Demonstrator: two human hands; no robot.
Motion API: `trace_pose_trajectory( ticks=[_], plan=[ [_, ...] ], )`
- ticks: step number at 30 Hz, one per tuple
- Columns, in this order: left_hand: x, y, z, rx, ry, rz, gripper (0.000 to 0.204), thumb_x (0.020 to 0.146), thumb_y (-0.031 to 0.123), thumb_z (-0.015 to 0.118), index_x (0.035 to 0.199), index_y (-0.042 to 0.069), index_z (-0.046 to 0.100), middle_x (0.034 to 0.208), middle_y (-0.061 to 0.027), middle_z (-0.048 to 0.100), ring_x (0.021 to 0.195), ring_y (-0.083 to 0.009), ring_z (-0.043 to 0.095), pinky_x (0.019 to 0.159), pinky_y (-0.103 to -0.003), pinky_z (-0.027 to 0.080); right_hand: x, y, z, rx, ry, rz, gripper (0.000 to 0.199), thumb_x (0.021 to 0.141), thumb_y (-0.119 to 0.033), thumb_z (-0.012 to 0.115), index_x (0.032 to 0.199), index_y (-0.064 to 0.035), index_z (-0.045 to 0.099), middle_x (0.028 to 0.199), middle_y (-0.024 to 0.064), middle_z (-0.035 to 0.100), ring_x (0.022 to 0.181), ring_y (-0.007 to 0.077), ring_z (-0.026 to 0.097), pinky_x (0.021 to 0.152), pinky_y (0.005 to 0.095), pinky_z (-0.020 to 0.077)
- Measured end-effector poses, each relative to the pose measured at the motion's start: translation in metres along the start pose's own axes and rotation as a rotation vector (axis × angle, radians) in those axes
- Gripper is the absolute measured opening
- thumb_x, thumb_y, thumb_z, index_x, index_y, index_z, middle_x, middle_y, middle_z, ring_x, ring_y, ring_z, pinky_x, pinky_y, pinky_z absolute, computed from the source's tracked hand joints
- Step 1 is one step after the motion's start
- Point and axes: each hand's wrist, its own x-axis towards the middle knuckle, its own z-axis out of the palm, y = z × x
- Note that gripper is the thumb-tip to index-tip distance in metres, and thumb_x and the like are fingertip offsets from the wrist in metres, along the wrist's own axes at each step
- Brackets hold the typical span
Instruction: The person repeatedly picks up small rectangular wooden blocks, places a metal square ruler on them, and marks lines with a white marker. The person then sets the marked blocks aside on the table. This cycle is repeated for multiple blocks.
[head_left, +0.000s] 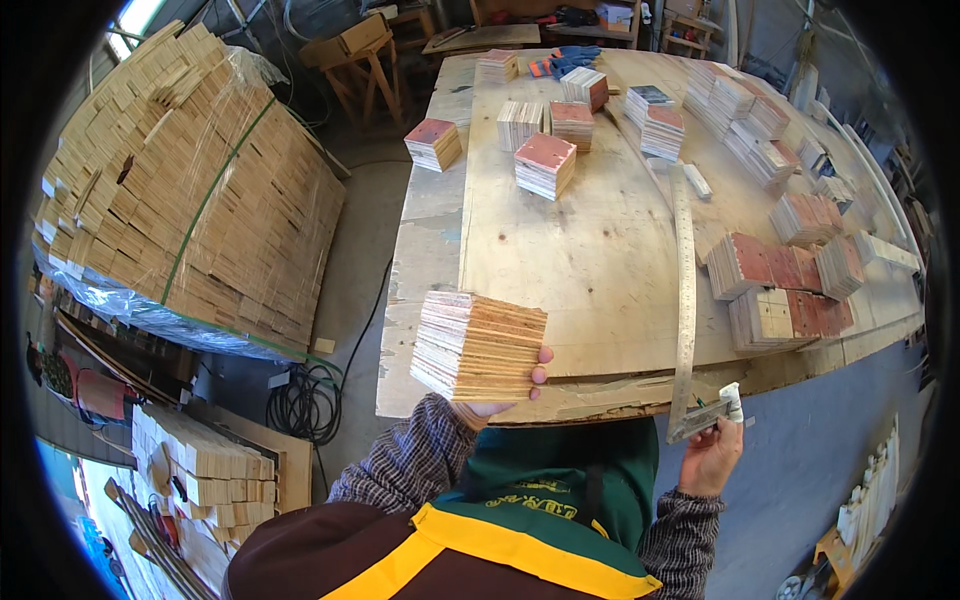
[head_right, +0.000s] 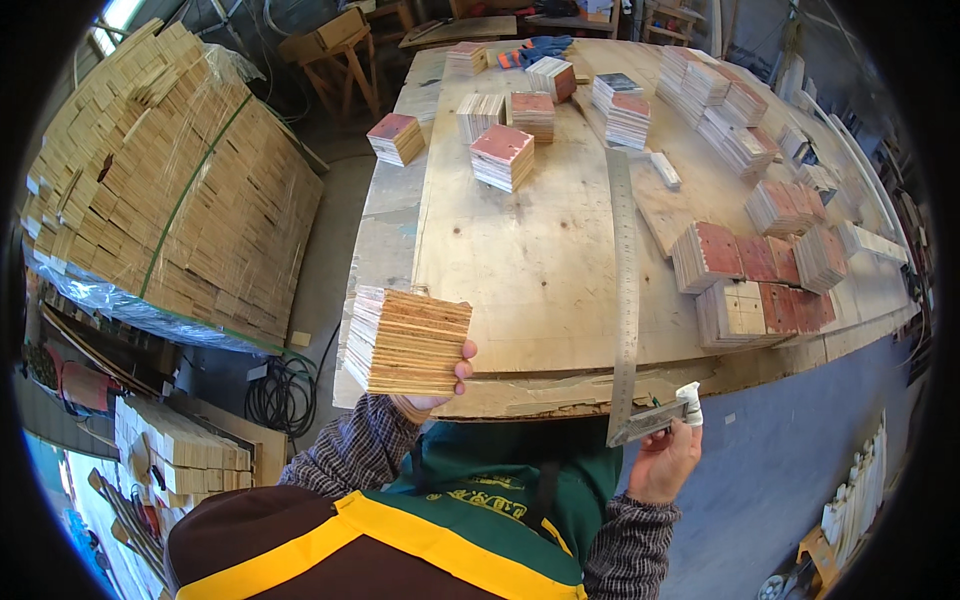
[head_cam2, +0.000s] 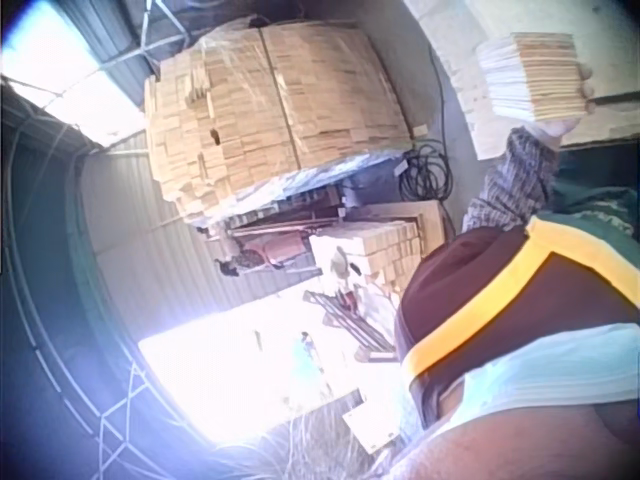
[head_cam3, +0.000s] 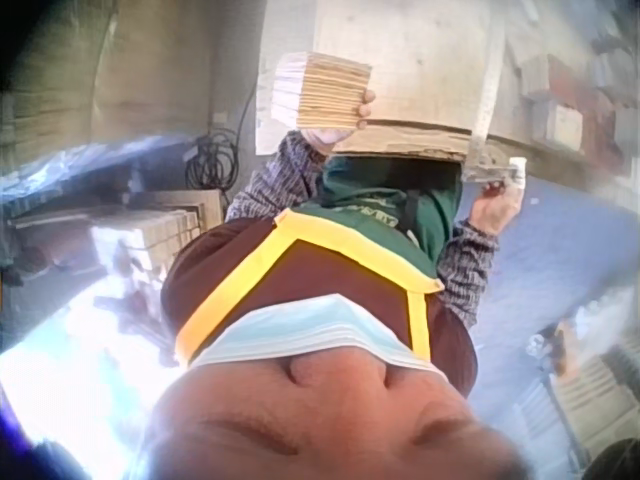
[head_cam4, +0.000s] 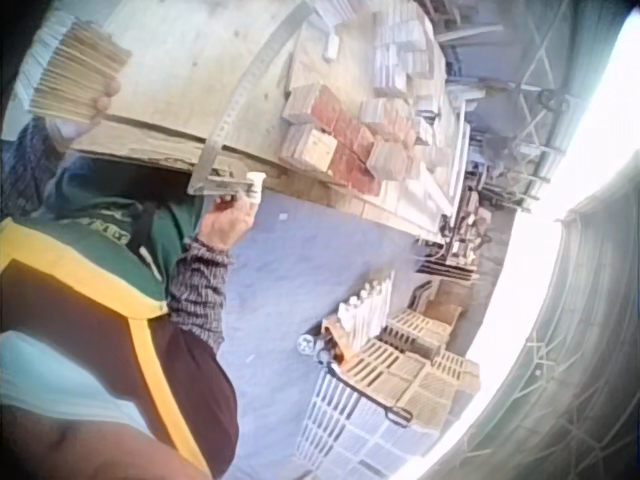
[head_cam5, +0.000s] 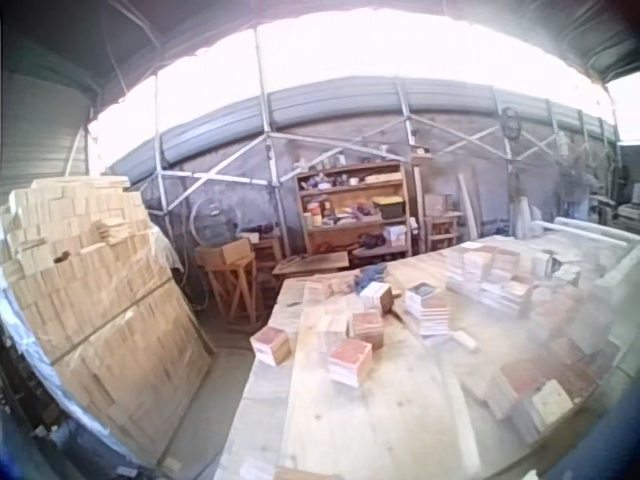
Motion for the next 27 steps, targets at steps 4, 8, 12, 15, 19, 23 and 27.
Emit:
trace_pose_trajectory(
  ticks=[4, 8, 12, 15, 19, 23, 27],
  plan=[
    [0.001, 0.004, -0.001, 0.18, 0.118, 0.02, 0.072, 0.098, 0.051, 0.049, 0.146, -0.001, 0.036, 0.136, -0.0316, 0.047, 0.122, -0.0432, 0.053, 0.103, -0.053, 0.048, 0.0, -0.001, -0.008, -0.007, -0.005, -0.009, 0.015, 0.093, -0.007, 0.047, 0.105, -0.007, 0.056, 0.083, -0.0033, 0.055, 0.066, 0.0045, 0.047, 0.053, 0.0206, 0.0418],
    [0.005, 0.024, -0.009, 0.501, 0.615, 0.182, 0.069, 0.1, 0.053, 0.042, 0.143, -0.001, 0.042, 0.136, -0.0248, 0.053, 0.119, -0.0355, 0.057, 0.105, -0.046, 0.046, 0.001, -0.002, -0.013, 0.002, -0.016, -0.004, 0.028, 0.093, -0.006, 0.047, 0.12, -0.0041, 0.055, 0.089, -0.0015, 0.058, 0.066, 0.0051, 0.048, 0.053, 0.0204, 0.0423],
    [0.015, 0.043, -0.022, 1.121, 0.516, 0.15, 0.062, 0.101, 0.04, 0.047, 0.147, 0.001, 0.035, 0.138, -0.0182, 0.052, 0.125, -0.0268, 0.053, 0.108, -0.04, 0.042, 0.004, 0.004, -0.008, -0.003, -0.032, 0.032, 0.035, 0.092, -0.004, 0.048, 0.126, -0.0029, 0.054, 0.092, -0.0001, 0.06, 0.066, 0.0055, 0.049, 0.052, 0.0205, 0.0429],
    [0.027, 0.045, -0.034, 1.373, 0.367, 0.072, 0.058, 0.1, 0.029, 0.052, 0.148, 0.002, 0.033, 0.138, -0.0157, 0.052, 0.127, -0.023, 0.051, 0.109, -0.036, 0.039, 0.007, 0.016, 0.005, -0.044, -0.107, 0.049, 0.036, 0.092, -0.001, 0.048, 0.127, -0.003, 0.054, 0.089, 0.0007, 0.059, 0.065, 0.0061, 0.05, 0.051, 0.0206, 0.0428],
    [0.04, 0.042, -0.053, 1.466, 0.219, 0.009, 0.067, 0.096, 0.029, 0.058, 0.15, 0.002, 0.029, 0.144, -0.0145, 0.045, 0.133, -0.0224, 0.044, 0.113, -0.037, 0.034, 0.015, 0.034, 0.029, -0.121, -0.144, 0.105, 0.035, 0.092, -0.001, 0.048, 0.126, -0.0038, 0.055, 0.088, 0.0006, 0.058, 0.065, 0.0067, 0.05, 0.051, 0.0214, 0.0431],
    [0.047, 0.051, -0.061, 1.521, 0.12, -0.086, 0.068, 0.096, 0.022, 0.06, 0.152, 0.004, 0.026, 0.15, -0.0125, 0.038, 0.142, -0.0224, 0.033, 0.117, -0.036, 0.025, 0.026, 0.047, 0.051, -0.149, -0.191, 0.151, 0.032, 0.094, -0.002, 0.047, 0.125, -0.0041, 0.056, 0.087, 0.0004, 0.058, 0.065, 0.0072, 0.05, 0.051, 0.0224, 0.0442],
    [0.04, 0.069, -0.046, 1.681, 0.155, -0.172, 0.059, 0.098, 0.02, 0.058, 0.149, 0.001, 0.035, 0.151, -0.0151, 0.04, 0.142, -0.0236, 0.034, 0.117, -0.038, 0.026, 0.031, 0.057, 0.07, -0.182, -0.2, 0.187, 0.03, 0.094, -0.002, 0.047, 0.123, -0.003, 0.054, 0.086, 0.0008, 0.058, 0.065, 0.0073, 0.051, 0.052, 0.0226, 0.0451]
  ],
)
